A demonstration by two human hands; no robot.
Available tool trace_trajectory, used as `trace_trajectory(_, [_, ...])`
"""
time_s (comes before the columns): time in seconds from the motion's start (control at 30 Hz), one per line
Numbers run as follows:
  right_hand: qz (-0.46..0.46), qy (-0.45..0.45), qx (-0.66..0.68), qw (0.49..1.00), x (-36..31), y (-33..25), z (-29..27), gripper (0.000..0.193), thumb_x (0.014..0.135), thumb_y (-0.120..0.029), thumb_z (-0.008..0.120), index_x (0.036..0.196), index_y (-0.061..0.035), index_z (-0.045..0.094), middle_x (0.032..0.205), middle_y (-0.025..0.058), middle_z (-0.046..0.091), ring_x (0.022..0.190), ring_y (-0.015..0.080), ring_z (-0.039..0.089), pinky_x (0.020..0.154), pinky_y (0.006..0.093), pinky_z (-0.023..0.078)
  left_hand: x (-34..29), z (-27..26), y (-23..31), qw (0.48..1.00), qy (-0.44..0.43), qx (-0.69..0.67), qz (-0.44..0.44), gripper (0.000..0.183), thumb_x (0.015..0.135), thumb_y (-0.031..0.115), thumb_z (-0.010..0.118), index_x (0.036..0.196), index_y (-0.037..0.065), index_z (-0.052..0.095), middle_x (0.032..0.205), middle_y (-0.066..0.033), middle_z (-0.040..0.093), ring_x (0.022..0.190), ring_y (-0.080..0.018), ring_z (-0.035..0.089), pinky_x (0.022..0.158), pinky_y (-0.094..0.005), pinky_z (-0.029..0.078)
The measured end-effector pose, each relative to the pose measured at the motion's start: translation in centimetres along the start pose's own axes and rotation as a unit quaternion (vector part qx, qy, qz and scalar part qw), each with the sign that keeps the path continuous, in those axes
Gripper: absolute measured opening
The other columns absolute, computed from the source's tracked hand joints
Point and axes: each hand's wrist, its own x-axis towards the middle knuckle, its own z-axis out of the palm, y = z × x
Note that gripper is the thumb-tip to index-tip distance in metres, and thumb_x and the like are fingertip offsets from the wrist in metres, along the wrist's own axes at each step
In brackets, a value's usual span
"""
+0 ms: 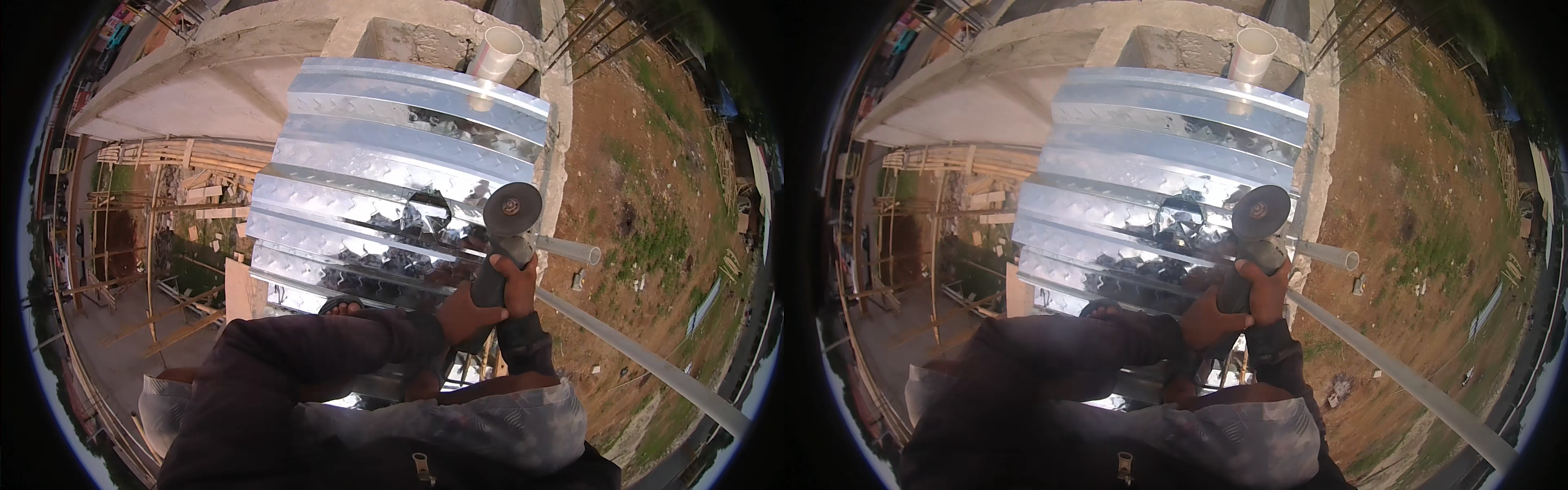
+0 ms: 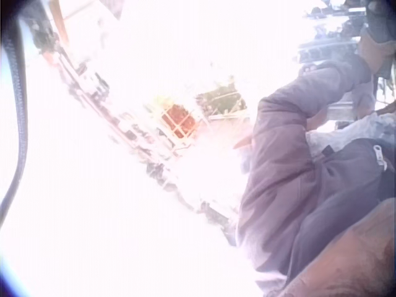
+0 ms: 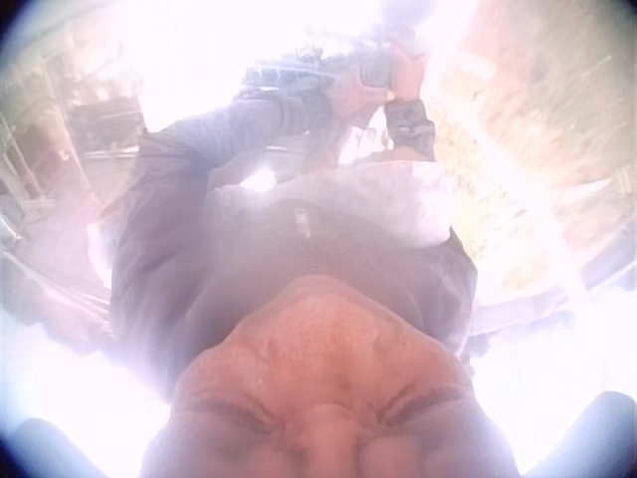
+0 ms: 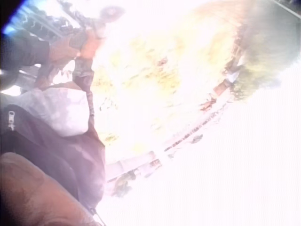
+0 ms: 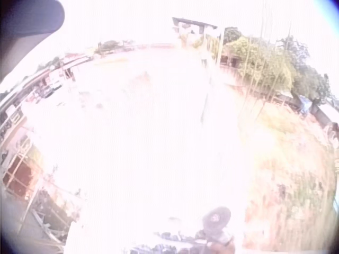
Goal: The person uses a hacksaw to cut a corrugated metal sheet, then switches to an angle grinder to continue cutting the same sheet. The person holds the sheet with one hand while operating the tools with the other.
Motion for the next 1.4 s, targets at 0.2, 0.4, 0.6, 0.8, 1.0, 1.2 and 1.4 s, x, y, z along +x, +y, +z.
trace_trajectory(0.2, [0.039,0.024,0.063,0.997,-4.5,5.2,3.4,0.075,0.074,-0.007,0.079,0.136,0.0,0.037,0.114,0.0143,0.06,0.098,0.0242,0.064,0.084,0.0368,0.056,-3.6,-4.4,-4.7,0.998,-0.051,0.01,-0.027,0.088,0.072,0.036,0.09,0.132,-0.005,0.041,0.121,-0.0184,0.06,0.113,-0.0254,0.062,0.096,-0.0392,0.051])
trace_trajectory(0.4, [0.071,0.032,-0.015,0.997,-4.9,6.3,3.9,0.077,0.073,-0.006,0.08,0.136,0.0002,0.036,0.118,0.0157,0.059,0.105,0.0253,0.062,0.088,0.0379,0.055,-4.7,-4.4,-5.5,1.0,-0.008,0.003,-0.029,0.082,0.072,0.031,0.089,0.131,-0.004,0.044,0.121,-0.0165,0.061,0.111,-0.0242,0.063,0.095,-0.0382,0.052])
trace_trajectory(0.6, [0.06,0.019,-0.057,0.996,-4.8,6.5,3.3,0.078,0.073,-0.008,0.081,0.135,0.0026,0.035,0.117,0.0165,0.059,0.105,0.026,0.063,0.089,0.0376,0.055,-5.0,-3.8,-5.8,0.997,-0.007,-0.037,-0.06,0.077,0.074,0.027,0.087,0.134,-0.001,0.047,0.122,-0.0148,0.063,0.111,-0.0237,0.064,0.094,-0.0379,0.052])
trace_trajectory(0.8, [0.074,0.018,-0.107,0.991,-4.9,6.2,3.3,0.083,0.072,-0.011,0.082,0.138,0.0037,0.033,0.118,0.0178,0.06,0.106,0.0271,0.064,0.087,0.037,0.056,-4.6,-3.2,-7.3,0.998,0.004,-0.049,-0.034,0.073,0.076,0.027,0.085,0.134,0.0,0.049,0.12,-0.0134,0.064,0.11,-0.0236,0.064,0.094,-0.0375,0.051])
trace_trajectory(1.0, [0.084,0.024,-0.132,0.987,-4.5,5.8,3.2,0.088,0.071,-0.013,0.084,0.139,0.004,0.031,0.119,0.0179,0.06,0.106,0.0275,0.064,0.086,0.0372,0.056,-4.5,-2.5,-6.9,0.998,0.039,-0.047,-0.02,0.057,0.08,0.023,0.082,0.125,0.001,0.056,0.111,-0.0106,0.067,0.101,-0.0204,0.066,0.089,-0.0359,0.053])
trace_trajectory(1.2, [0.079,0.013,-0.146,0.986,-4.2,5.2,3.2,0.088,0.071,-0.012,0.084,0.139,0.004,0.031,0.117,0.0174,0.06,0.104,0.0265,0.064,0.085,0.0366,0.057,-4.3,-2.2,-7.1,0.995,0.016,-0.098,-0.011,0.056,0.083,0.021,0.079,0.128,0.002,0.054,0.113,-0.0101,0.067,0.102,-0.02,0.066,0.089,-0.0363,0.053])
trace_trajectory(1.4, [0.058,-0.001,-0.117,0.991,-3.6,6.5,2.7,0.084,0.073,-0.01,0.083,0.138,0.0027,0.033,0.116,0.0166,0.06,0.102,0.0258,0.064,0.085,0.038,0.056,-4.0,-2.1,-7.1,0.996,0.018,-0.092,-0.008,0.052,0.084,0.02,0.078,0.127,0.002,0.055,0.112,-0.0093,0.067,0.1,-0.0197,0.067,0.088,-0.0354,0.053])
